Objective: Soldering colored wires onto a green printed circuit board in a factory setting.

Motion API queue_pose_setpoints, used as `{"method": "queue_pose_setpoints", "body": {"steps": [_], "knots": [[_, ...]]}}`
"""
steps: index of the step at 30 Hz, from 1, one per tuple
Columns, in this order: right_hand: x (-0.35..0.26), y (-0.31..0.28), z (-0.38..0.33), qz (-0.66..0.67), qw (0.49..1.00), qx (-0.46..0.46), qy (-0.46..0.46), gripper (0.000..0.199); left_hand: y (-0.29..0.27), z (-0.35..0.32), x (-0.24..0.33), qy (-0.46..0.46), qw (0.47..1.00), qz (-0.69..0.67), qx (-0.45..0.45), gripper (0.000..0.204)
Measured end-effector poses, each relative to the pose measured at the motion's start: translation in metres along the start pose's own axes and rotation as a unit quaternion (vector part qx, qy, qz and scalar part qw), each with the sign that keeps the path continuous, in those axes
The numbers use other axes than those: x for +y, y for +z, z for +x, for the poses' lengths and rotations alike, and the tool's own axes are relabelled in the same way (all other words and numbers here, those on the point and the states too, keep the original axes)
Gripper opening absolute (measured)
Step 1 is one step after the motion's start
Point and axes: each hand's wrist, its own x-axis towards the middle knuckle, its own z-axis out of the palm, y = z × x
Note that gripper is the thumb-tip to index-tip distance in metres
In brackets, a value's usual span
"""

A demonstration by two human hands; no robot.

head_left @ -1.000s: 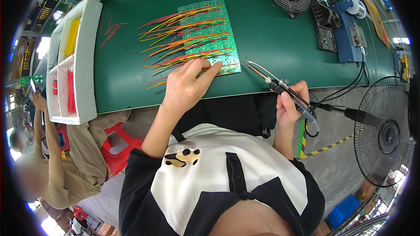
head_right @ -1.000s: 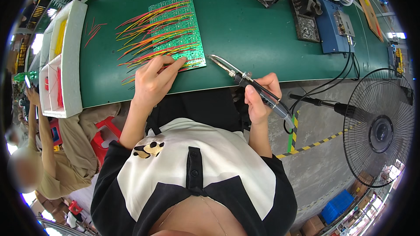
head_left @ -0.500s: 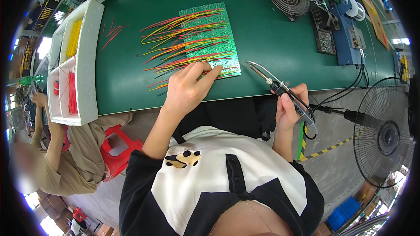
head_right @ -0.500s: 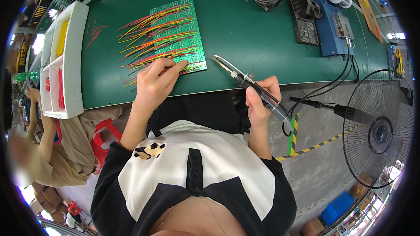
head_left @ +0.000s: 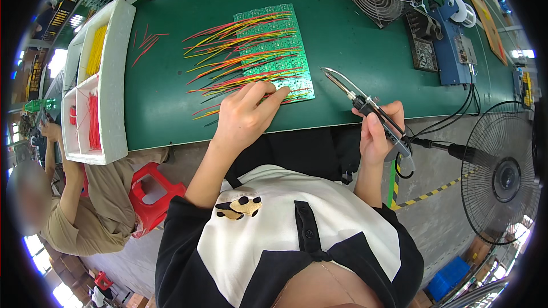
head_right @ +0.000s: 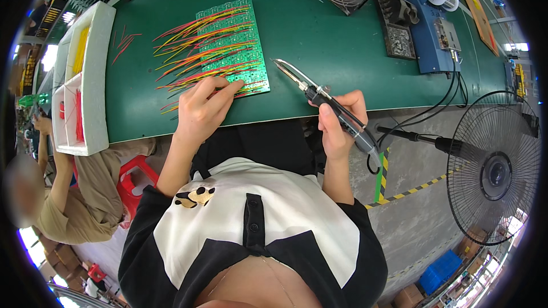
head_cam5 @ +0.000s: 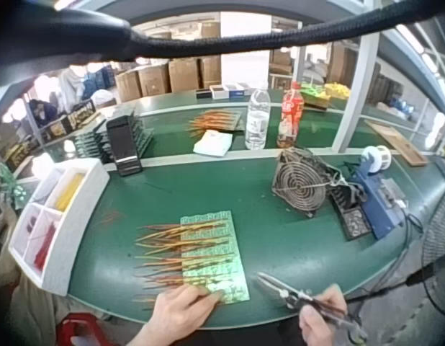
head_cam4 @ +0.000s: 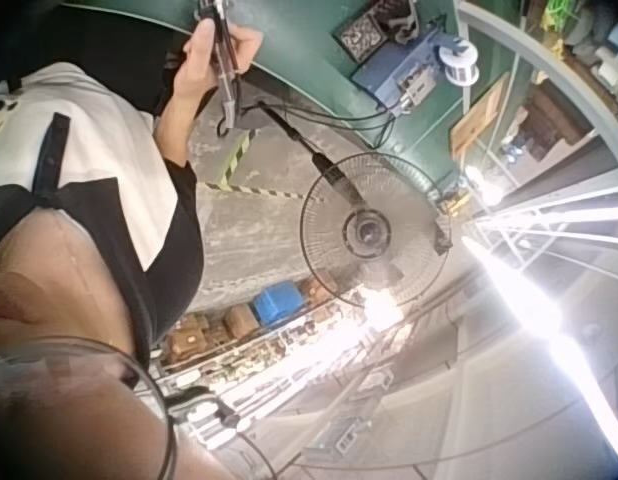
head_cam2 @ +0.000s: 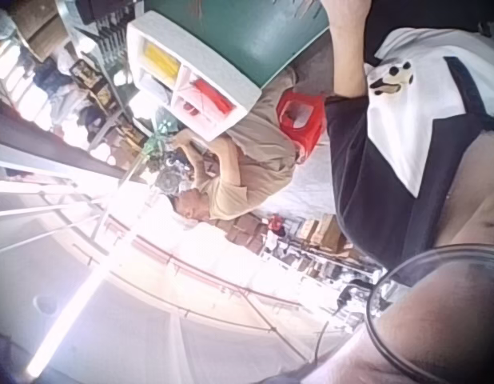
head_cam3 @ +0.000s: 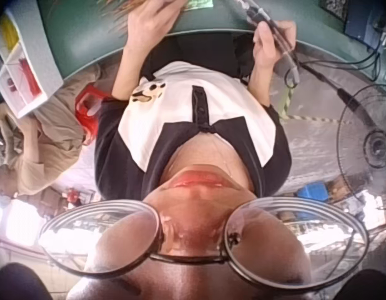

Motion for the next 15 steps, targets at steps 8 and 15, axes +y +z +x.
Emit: {"method": "queue_pose_setpoints", "body": {"steps": [8,15], "knots": [[0.0022,0.0112,0.0116,-0.065,0.997,-0.028,0.018,0.017,0.0021,-0.0021,0.0003,-0.011,0.999,-0.024,0.025,0.025],[0.002,0.0116,0.0106,-0.082,0.995,-0.037,0.031,0.019,-0.0019,0.0043,0.0012,-0.039,0.999,0.031,0.018,0.028]]}}
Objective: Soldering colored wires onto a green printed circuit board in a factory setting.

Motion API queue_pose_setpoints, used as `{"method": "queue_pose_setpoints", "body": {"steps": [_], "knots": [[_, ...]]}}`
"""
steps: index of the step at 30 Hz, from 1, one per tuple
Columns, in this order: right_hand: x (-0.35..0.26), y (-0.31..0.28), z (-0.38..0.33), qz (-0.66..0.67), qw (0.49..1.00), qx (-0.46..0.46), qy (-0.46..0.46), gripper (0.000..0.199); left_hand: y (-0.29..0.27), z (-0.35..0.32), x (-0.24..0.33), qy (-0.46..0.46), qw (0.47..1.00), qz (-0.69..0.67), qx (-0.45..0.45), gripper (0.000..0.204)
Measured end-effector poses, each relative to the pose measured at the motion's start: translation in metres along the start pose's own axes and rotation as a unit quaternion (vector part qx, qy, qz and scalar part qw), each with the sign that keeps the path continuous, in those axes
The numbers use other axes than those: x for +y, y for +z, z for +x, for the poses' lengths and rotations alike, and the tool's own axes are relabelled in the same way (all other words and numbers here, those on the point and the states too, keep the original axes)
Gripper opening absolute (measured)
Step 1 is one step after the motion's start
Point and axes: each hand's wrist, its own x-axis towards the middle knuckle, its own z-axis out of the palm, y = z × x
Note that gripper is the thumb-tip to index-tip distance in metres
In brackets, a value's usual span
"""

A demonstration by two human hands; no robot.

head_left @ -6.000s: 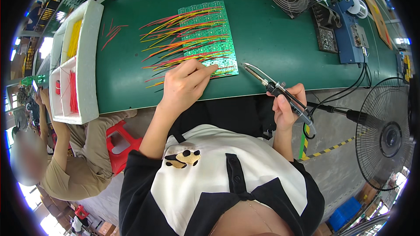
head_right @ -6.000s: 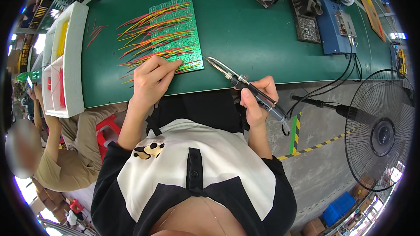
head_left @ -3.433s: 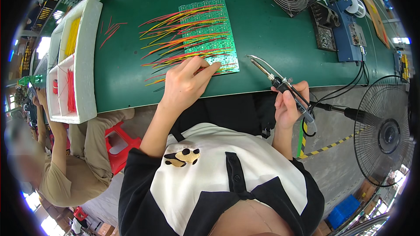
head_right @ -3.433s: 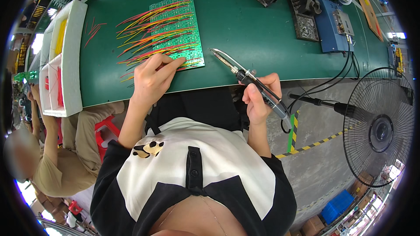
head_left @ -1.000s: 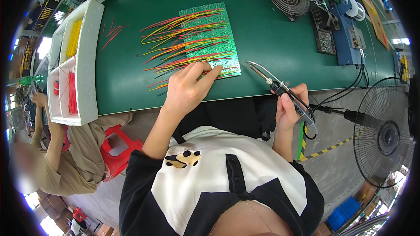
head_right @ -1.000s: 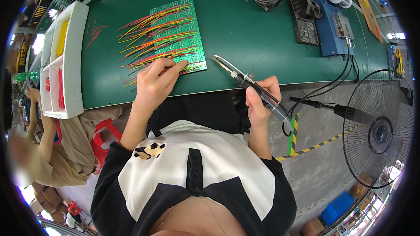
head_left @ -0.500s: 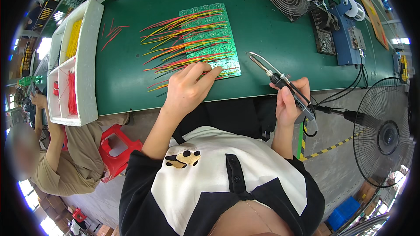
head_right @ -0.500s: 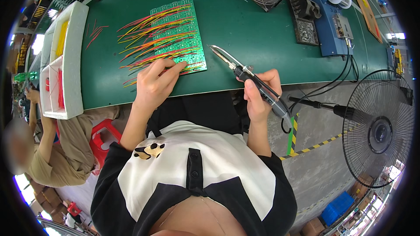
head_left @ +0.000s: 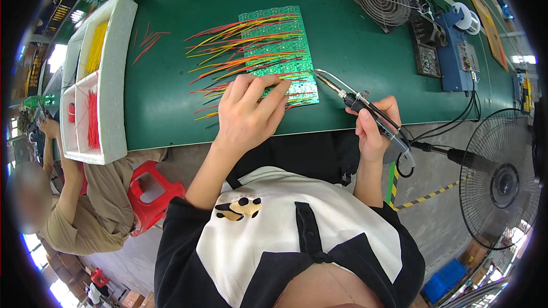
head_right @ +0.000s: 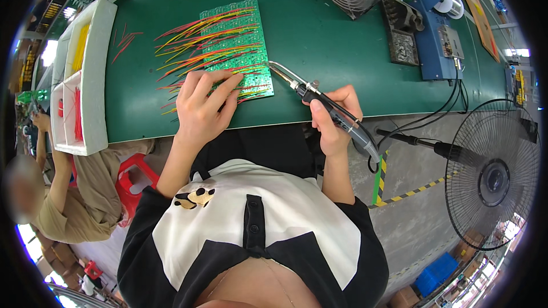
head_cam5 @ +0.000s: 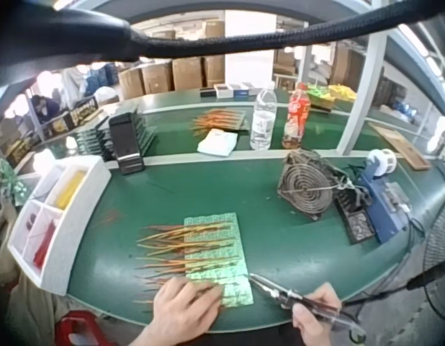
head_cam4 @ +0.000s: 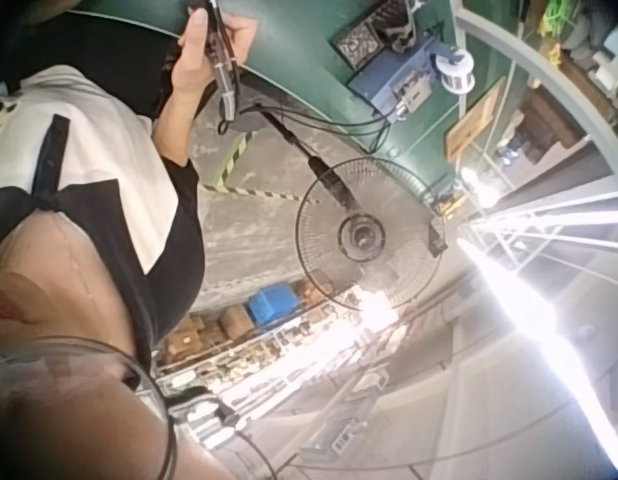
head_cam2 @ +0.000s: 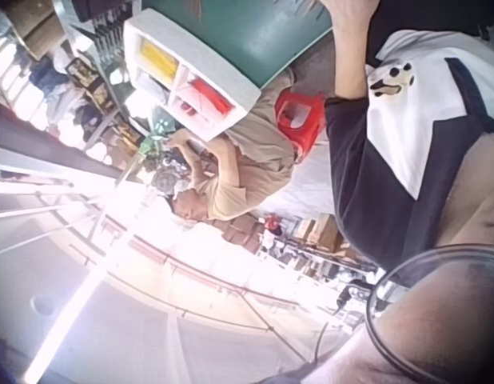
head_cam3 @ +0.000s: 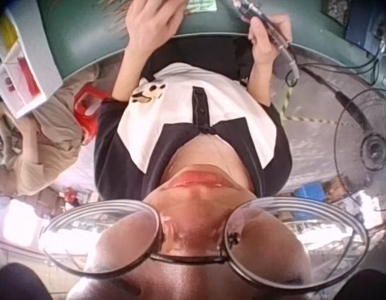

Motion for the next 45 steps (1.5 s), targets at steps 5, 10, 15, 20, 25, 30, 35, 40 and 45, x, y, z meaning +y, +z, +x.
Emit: {"method": "queue_pose_setpoints", "body": {"steps": [5,10,15,20,25,30,35,40,45], "knots": [[-0.001,0.001,0.0,-0.001,1.0,-0.005,0.002,0.019,-0.001,0.004,-0.002,-0.005,0.999,-0.017,-0.035,0.031],[0.0,0.001,-0.001,-0.005,1.0,-0.006,0.009,0.02,0.0,0.002,-0.002,-0.018,0.998,-0.018,-0.063,0.031],[-0.001,0.001,-0.003,-0.018,1.0,-0.001,0.014,0.02,-0.001,0.003,-0.001,-0.02,0.997,-0.019,-0.072,0.032],[0.002,-0.002,-0.004,0.012,1.0,-0.007,0.002,0.021,0.001,0.004,-0.002,0.002,0.999,-0.004,-0.052,0.032],[-0.005,0.007,-0.015,-0.091,0.996,-0.004,-0.011,0.022,0.001,0.003,-0.001,-0.02,0.997,-0.024,-0.068,0.033],[-0.006,0.014,-0.022,-0.14,0.984,-0.024,-0.105,0.021,0.0,0.003,-0.001,-0.021,0.997,-0.023,-0.073,0.034],[-0.007,0.018,-0.021,-0.177,0.968,-0.051,-0.169,0.02,0.001,0.002,-0.001,-0.023,0.997,-0.022,-0.073,0.035],[-0.005,0.019,-0.025,-0.199,0.961,-0.034,-0.189,0.021,0.001,0.002,-0.001,-0.024,0.997,-0.029,-0.07,0.035],[0.0,0.015,-0.028,-0.158,0.979,0.024,-0.129,0.025,0.003,0.001,-0.004,-0.013,0.998,-0.015,-0.068,0.036]]}}
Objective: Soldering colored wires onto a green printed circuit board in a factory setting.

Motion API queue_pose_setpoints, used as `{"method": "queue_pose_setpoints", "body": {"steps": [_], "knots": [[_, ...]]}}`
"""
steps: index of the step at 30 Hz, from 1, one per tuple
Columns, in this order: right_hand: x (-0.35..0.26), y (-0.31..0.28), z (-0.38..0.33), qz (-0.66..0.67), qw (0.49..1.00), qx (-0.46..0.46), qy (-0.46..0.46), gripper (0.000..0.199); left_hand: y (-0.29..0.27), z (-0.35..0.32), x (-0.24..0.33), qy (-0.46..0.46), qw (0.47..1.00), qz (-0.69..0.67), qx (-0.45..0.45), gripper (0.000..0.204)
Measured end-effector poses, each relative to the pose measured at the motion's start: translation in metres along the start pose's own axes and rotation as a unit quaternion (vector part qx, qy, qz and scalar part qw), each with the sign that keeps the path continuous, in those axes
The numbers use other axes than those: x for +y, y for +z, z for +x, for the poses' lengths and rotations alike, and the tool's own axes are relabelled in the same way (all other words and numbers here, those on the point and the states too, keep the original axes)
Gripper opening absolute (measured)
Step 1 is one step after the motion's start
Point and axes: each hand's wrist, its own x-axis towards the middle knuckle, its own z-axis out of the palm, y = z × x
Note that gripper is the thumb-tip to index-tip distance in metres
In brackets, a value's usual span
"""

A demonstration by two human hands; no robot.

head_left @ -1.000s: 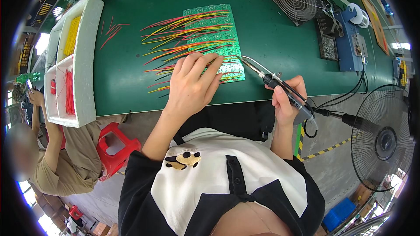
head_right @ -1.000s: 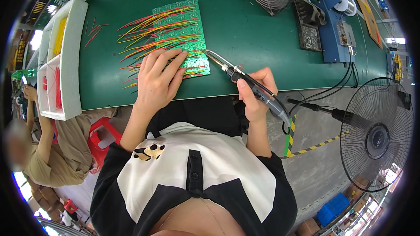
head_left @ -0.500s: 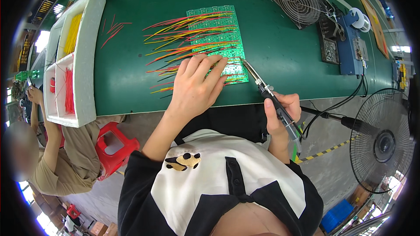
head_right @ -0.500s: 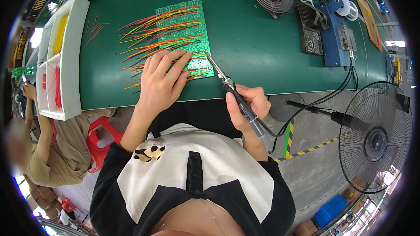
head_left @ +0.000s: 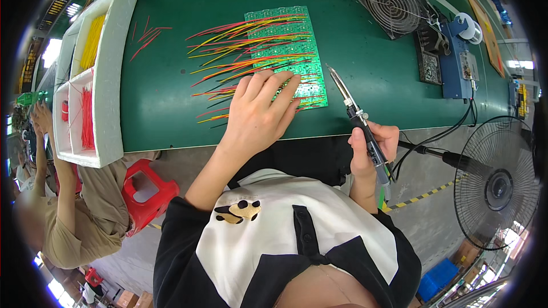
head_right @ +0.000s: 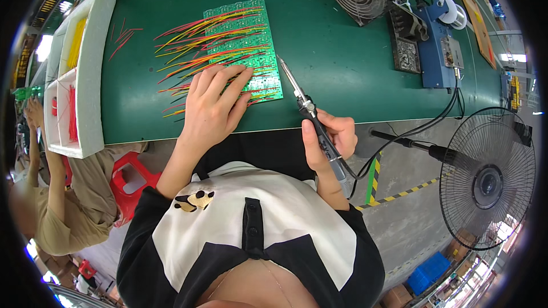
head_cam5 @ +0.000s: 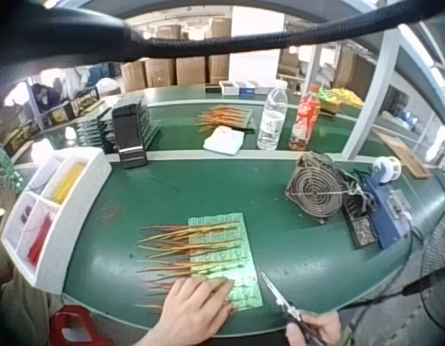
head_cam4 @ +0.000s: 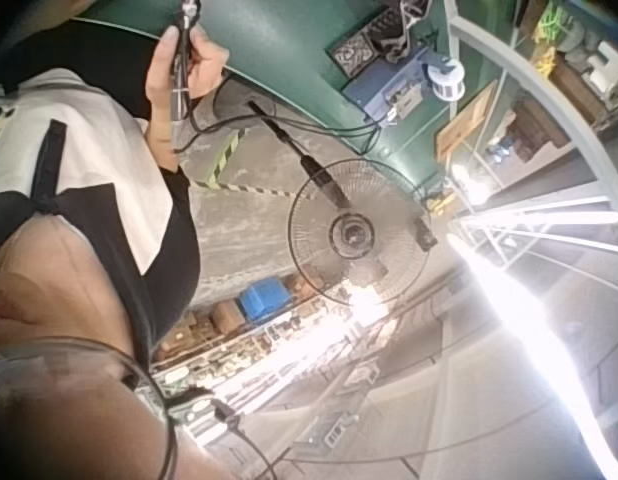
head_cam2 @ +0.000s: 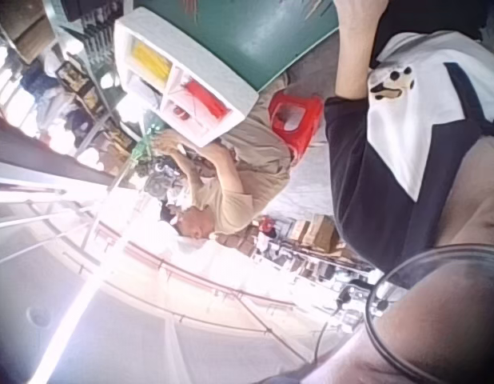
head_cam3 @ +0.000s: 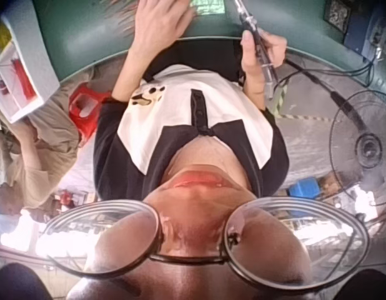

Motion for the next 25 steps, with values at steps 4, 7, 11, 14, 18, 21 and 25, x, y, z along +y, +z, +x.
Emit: {"method": "queue_pose_setpoints", "body": {"steps": [4,7,11,14,18,21,25], "knots": [[0.001,-0.001,0.004,0.0,1.0,0.018,0.023,0.024,0.0,0.0,-0.001,0.008,1.0,0.005,0.005,0.038],[0.002,-0.002,0.014,-0.006,0.998,0.056,0.03,0.021,-0.001,0.0,-0.001,0.001,1.0,0.006,0.004,0.037],[0.016,-0.007,0.03,0.051,0.995,0.08,-0.001,0.023,-0.002,0.002,-0.003,0.003,1.0,-0.003,0.001,0.036],[0.018,-0.013,0.048,0.013,0.992,0.113,0.048,0.02,-0.004,0.002,-0.002,-0.005,0.999,-0.028,-0.026,0.038],[0.024,-0.013,0.062,0.076,0.983,0.136,0.102,0.019,-0.017,-0.002,-0.004,-0.002,0.999,-0.013,-0.042,0.035],[0.023,-0.012,0.063,0.103,0.977,0.15,0.114,0.019,-0.016,-0.001,-0.003,0.017,1.0,-0.012,0.018,0.033],[0.024,-0.016,0.062,0.078,0.982,0.128,0.115,0.018,-0.041,0.0,0.009,0.047,0.993,-0.07,0.088,0.033]]}}
